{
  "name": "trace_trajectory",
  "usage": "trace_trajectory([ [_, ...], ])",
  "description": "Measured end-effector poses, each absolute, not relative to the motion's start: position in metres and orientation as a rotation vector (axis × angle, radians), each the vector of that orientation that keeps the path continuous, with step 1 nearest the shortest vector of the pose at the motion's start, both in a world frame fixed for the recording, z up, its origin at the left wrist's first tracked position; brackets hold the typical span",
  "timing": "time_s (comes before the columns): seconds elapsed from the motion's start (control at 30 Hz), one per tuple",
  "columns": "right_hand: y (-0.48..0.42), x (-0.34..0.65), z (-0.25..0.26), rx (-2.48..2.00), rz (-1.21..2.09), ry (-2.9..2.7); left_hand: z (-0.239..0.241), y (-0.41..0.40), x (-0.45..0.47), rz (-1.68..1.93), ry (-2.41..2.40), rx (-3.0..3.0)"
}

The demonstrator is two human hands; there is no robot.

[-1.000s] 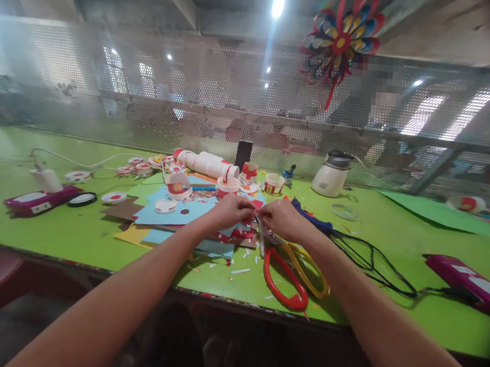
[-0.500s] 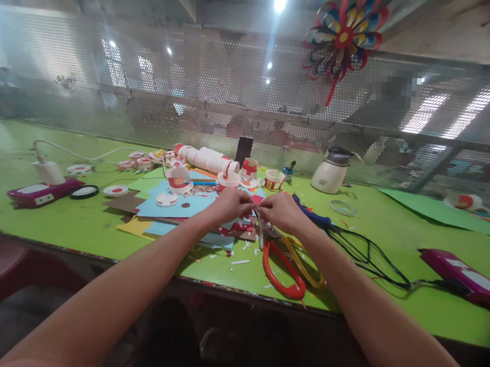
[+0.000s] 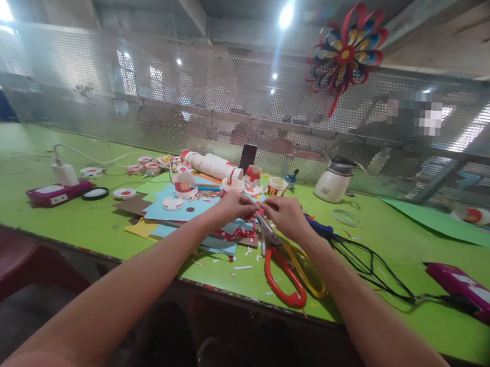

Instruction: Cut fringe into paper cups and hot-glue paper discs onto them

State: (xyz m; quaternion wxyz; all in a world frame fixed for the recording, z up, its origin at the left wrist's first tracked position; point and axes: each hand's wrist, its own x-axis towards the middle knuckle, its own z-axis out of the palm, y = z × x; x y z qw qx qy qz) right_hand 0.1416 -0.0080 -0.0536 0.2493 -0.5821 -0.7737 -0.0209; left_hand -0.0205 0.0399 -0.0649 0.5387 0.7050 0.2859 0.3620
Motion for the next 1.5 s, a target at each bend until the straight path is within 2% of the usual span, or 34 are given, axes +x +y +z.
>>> trace_trajectory([
  [0.3, -0.011, 0.138, -0.051, -1.483, -0.194, -2.208, -0.075, 0.053, -0.02, 0.853, 0.664, 1.681],
  [0.7, -0.008, 0.146, -0.055, -1.387, -0.029, -2.178, -0.067, 0.046, -0.028, 0.801, 0.612, 1.544],
  [1.07, -0.001, 0.155, -0.055, -1.199, 0.527, -1.908, -0.063, 0.047, -0.033, 0.684, 0.443, 1.316],
  [1.33, -0.007, 0.155, -0.051, -1.031, 0.974, -1.759, -0.056, 0.034, -0.032, 0.789, 0.361, 1.546],
  [1.5, -0.006, 0.155, -0.055, -0.952, 1.137, -1.682, -0.055, 0.033, -0.033, 0.82, 0.327, 1.614],
])
